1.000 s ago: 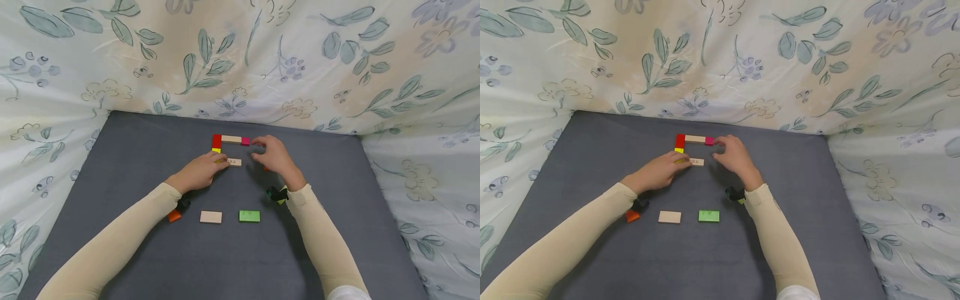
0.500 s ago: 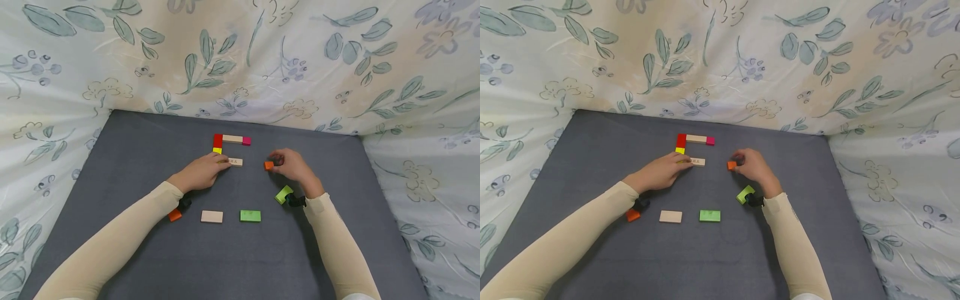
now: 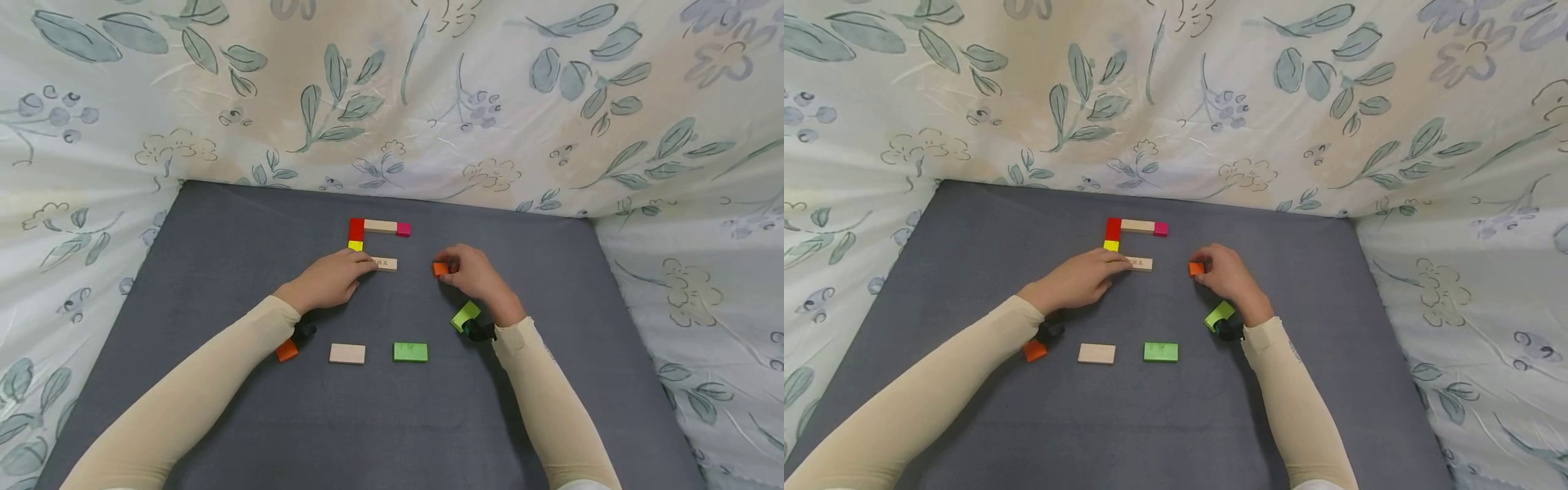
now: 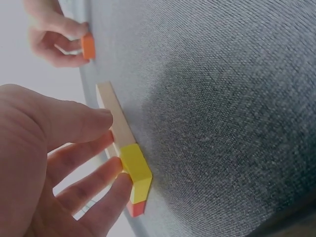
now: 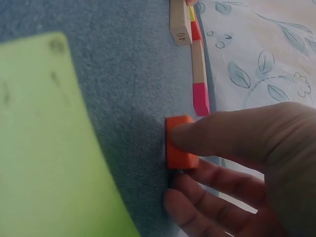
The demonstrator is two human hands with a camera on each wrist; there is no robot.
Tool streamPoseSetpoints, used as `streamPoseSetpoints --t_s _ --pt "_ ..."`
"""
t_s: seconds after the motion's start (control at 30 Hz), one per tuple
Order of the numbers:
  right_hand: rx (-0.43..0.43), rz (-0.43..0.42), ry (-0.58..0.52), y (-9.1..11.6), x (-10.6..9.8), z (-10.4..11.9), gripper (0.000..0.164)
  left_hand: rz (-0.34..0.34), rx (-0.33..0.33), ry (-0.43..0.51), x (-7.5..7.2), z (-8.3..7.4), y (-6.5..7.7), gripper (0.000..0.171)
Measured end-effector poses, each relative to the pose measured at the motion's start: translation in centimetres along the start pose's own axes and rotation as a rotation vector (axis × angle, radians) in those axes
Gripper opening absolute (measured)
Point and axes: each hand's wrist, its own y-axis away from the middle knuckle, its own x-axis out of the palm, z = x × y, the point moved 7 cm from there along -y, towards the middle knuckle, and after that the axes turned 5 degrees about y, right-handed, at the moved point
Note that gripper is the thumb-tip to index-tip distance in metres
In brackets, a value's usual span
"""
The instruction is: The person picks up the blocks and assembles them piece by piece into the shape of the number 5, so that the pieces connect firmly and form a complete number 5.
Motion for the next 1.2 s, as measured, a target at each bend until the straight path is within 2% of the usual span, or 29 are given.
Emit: streamPoseSetpoints --t_s 0.27,0.57,0.83,1.2 --pt "-0.006 -0.035 0.005 -0.4 0.3 0.5 0.031 0.013 -0.013 -0.003 0.0 0.2 -0.1 0.051" --pt "-0.063 -0.069 -0.006 -1.5 0.4 3.4 0.030 0.023 -0.023 -0.024 -0.1 0.2 -0.2 0.051" --pt "-0.103 -0.026 0.006 -2.7 1.6 5.6 0.028 0.027 -0.041 0.001 -0.1 0.3 0.0 0.053" --pt "-0.108 0.007 0.017 -3.6 3.2 6.4 0.024 0.041 -0.055 0.037 -0.2 0.1 -0.2 0.054"
